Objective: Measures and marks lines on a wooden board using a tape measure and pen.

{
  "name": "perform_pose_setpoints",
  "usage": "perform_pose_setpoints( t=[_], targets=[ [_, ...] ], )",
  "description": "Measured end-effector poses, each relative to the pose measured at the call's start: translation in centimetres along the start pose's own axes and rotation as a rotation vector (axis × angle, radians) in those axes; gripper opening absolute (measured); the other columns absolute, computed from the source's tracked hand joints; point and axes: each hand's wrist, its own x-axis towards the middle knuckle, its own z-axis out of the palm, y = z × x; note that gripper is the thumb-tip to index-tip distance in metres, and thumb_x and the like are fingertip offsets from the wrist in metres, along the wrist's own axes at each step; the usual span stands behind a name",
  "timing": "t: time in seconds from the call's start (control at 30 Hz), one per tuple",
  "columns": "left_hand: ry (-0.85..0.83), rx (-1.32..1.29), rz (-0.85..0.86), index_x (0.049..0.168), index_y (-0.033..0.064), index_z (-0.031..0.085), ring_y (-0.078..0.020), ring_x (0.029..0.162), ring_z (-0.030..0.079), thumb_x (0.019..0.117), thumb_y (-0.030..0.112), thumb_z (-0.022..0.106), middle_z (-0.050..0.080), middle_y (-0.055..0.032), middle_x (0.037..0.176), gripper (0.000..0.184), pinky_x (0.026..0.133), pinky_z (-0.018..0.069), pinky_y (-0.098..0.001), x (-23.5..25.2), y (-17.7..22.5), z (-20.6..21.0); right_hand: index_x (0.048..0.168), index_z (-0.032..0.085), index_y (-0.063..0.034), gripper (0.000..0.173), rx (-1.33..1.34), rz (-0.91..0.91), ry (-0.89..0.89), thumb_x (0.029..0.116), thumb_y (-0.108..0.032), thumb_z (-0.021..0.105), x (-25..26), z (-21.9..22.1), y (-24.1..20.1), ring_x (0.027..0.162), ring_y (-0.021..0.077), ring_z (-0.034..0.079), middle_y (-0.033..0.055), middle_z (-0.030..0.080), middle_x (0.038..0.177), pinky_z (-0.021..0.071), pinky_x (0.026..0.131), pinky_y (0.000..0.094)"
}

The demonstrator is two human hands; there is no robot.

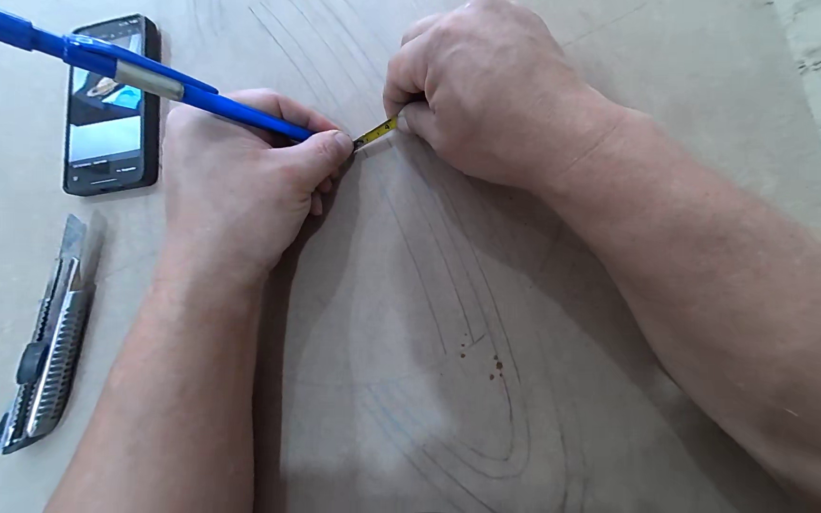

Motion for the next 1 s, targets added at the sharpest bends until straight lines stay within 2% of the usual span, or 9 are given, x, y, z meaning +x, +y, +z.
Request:
perform_pose_setpoints(
  t=[0.13, 0.3, 0.7, 1.0],
  targets=[
    [-0.005, -0.005, 0.000, 0.092, 0.0179, 0.074, -0.0049, 0.054, 0.064, 0.0865, 0.020, 0.080, 0.070, 0.0063, 0.073, 0.009, 0.046, 0.0537, -0.0211, -0.4, 0.2, 0.1, 0.103, 0.074, -0.0254, 0.021, 0.000, 0.001, 0.001, 0.1033, -0.030, 0.054, -0.4, 0.1, 0.0, 0.104, 0.0157, 0.065, -0.0035, 0.069, 0.107, 0.0495, 0.085, 0.0444],
    [-0.015, -0.025, 0.021, 0.092, 0.0170, 0.074, -0.0058, 0.054, 0.064, 0.0867, 0.019, 0.080, 0.070, 0.0055, 0.072, 0.008, 0.045, 0.0535, -0.0217, -0.8, 0.1, 0.2, 0.101, 0.074, -0.0260, 0.021, 0.001, 0.002, 0.010, 0.1032, -0.031, 0.054, -1.0, 0.1, -0.2, 0.102, 0.0151, 0.065, -0.0042, 0.069, 0.105, 0.0488, 0.082, 0.0435],
    [-0.022, -0.018, 0.032, 0.092, 0.0176, 0.074, -0.0050, 0.055, 0.064, 0.0868, 0.020, 0.080, 0.071, 0.0061, 0.073, 0.008, 0.046, 0.0537, -0.0212, -2.0, 0.3, 0.4, 0.102, 0.074, -0.0263, 0.020, 0.003, 0.020, 0.004, 0.1035, -0.031, 0.055, -2.4, 0.1, -0.8, 0.103, 0.0147, 0.065, -0.0042, 0.070, 0.107, 0.0486, 0.084, 0.0431],
    [-0.035, -0.016, 0.016, 0.092, 0.0178, 0.074, -0.0053, 0.054, 0.064, 0.0867, 0.020, 0.080, 0.071, 0.0059, 0.073, 0.008, 0.045, 0.0529, -0.0207, -3.1, 0.7, 0.6, 0.102, 0.074, -0.0264, 0.020, 0.008, 0.024, 0.017, 0.1033, -0.031, 0.055, -3.7, 0.3, -1.1, 0.101, 0.0146, 0.065, -0.0044, 0.069, 0.105, 0.0490, 0.082, 0.0426]
  ],
)
